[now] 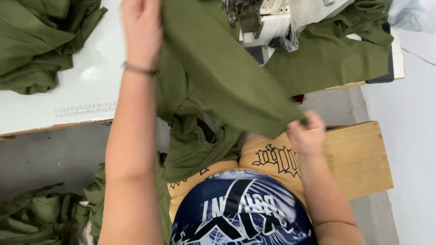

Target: Sorting through green fabric garments at a sewing station and recording production data in a notebook.

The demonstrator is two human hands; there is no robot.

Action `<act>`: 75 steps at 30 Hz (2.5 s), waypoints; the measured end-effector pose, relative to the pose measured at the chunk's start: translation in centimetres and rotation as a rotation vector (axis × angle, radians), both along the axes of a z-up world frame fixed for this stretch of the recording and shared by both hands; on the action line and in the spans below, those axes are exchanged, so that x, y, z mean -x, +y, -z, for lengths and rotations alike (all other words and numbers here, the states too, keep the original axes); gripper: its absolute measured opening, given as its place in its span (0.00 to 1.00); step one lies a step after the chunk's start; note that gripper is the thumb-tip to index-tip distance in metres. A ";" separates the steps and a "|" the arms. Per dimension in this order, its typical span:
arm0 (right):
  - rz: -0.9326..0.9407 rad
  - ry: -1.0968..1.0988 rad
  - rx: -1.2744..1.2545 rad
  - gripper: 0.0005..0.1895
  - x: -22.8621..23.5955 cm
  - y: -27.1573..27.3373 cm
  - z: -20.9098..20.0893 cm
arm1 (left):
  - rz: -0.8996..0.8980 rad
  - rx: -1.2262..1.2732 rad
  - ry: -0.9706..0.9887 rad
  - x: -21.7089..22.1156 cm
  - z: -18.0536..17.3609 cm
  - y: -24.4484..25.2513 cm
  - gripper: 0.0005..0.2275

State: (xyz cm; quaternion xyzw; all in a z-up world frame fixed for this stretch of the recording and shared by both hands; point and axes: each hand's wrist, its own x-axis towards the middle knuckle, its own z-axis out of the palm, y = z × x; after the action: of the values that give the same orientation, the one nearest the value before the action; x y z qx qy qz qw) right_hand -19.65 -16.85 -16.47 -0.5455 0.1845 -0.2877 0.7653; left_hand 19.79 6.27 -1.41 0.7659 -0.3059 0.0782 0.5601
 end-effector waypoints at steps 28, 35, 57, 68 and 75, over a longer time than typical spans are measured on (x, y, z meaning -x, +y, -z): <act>-0.596 -0.458 1.028 0.16 -10.0 5.7 -14.4 | -0.123 0.220 0.745 1.1 10.2 12.2 0.00; -0.906 -0.287 1.168 0.08 -6.5 13.5 -1.5 | 0.667 1.019 1.107 3.8 5.8 6.3 0.04; -0.909 -0.306 1.157 0.11 -3.4 13.6 -7.3 | 0.827 0.796 1.000 9.6 0.1 3.1 0.04; -0.561 -0.250 0.739 0.17 -7.6 9.7 -7.0 | 1.309 0.812 1.085 14.3 3.7 1.9 0.07; -0.492 -0.257 0.694 0.19 -10.4 10.3 -12.2 | 0.791 0.453 1.527 16.0 13.0 4.0 0.35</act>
State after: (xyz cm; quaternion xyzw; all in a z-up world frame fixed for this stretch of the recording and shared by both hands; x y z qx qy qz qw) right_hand -9.29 -6.56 -4.23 -0.7576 -0.1549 -0.2076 0.5991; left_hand 3.78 10.23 -14.39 0.3182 -0.0682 -0.5943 0.7354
